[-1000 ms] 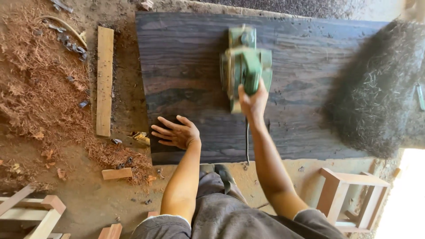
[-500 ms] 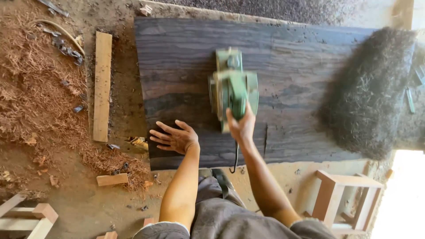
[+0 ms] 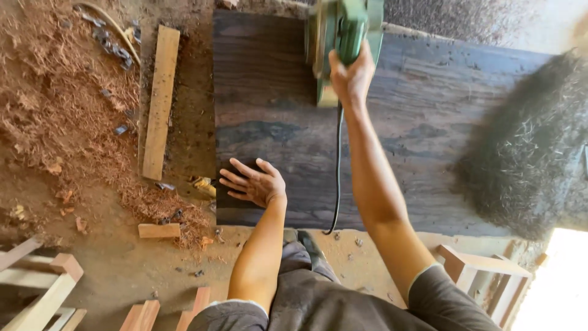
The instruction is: The recorder is using an electric power sander to smooth the surface of a large wooden slab.
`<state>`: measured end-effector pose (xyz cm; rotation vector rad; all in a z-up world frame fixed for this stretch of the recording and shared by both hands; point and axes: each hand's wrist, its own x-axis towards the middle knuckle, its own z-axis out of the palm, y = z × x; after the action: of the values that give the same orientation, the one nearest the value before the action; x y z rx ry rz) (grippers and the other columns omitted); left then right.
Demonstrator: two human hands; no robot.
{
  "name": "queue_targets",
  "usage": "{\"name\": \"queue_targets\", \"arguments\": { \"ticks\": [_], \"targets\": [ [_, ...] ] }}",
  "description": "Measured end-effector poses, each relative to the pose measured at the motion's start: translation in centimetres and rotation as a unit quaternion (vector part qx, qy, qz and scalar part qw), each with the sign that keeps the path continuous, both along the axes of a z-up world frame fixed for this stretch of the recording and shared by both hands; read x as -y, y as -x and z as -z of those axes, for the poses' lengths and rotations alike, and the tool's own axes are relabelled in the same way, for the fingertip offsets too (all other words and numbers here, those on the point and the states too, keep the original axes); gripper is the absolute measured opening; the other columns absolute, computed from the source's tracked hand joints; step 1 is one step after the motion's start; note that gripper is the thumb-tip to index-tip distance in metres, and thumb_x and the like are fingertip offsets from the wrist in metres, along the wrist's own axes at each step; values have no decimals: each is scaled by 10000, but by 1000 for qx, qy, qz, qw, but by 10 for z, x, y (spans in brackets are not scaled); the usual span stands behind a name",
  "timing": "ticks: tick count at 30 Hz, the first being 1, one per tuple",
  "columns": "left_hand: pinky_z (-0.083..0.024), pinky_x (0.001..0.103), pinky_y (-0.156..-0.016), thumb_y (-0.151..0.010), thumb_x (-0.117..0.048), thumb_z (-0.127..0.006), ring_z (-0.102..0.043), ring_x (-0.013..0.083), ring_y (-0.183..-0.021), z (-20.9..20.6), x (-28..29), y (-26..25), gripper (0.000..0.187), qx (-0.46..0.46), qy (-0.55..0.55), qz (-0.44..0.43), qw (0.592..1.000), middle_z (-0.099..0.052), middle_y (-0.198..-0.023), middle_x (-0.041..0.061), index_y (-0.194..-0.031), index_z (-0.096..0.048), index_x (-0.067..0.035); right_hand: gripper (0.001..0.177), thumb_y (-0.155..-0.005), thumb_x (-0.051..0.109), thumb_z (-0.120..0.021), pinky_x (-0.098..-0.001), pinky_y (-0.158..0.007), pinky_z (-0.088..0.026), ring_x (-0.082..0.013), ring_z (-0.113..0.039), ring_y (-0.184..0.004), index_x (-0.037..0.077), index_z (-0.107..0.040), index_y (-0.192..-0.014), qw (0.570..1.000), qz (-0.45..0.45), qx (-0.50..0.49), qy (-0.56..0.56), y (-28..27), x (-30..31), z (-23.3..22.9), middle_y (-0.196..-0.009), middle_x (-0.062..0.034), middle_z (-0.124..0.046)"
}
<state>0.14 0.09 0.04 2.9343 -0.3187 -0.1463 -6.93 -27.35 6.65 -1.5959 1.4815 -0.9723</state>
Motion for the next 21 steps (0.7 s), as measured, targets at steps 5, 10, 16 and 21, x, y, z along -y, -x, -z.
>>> {"name": "queue_targets", "arguments": {
  "ticks": [5,10,16,21],
  "targets": [
    [-152,669,-1205,-1002,-496,-499,-138,471,-1554,8,-5,3,739,6,9,3,1000,-171,-1678,269,-1606,-321,-110,404,-846,69,-747,-373,-864,-564,-197,-676,-949,44,-636,-1234,999,-24,42,-15,20,-121,-26,-1025,-89,-727],
    [-157,672,-1219,-1025,-497,-477,-140,468,-1572,12,-4,1,724,26,8,13,1000,-179,-1692,254,-1622,-323,-118,274,-896,148,-780,-328,-564,-569,-158,-694,-659,49,-642,-1110,994,5,13,-110,22,-162,-21,-773,-100,-697],
    [-151,679,-1201,-1019,-500,-473,-118,465,-1559,11,-4,1,729,17,4,5,1000,-167,-1681,262,-1615,-318,-111,333,-854,100,-767,-357,-702,-587,-194,-723,-770,53,-636,-1157,996,-20,19,90,-23,-41,2,-891,-92,-743],
    [-149,680,-1205,-1015,-490,-468,-109,467,-1566,0,-3,1,729,5,-5,11,1000,-164,-1690,251,-1613,-316,-102,255,-892,164,-782,-349,-633,-570,-198,-687,-662,43,-609,-1036,1000,10,-16,2,-33,9,16,-786,-102,-716]
  ]
}}
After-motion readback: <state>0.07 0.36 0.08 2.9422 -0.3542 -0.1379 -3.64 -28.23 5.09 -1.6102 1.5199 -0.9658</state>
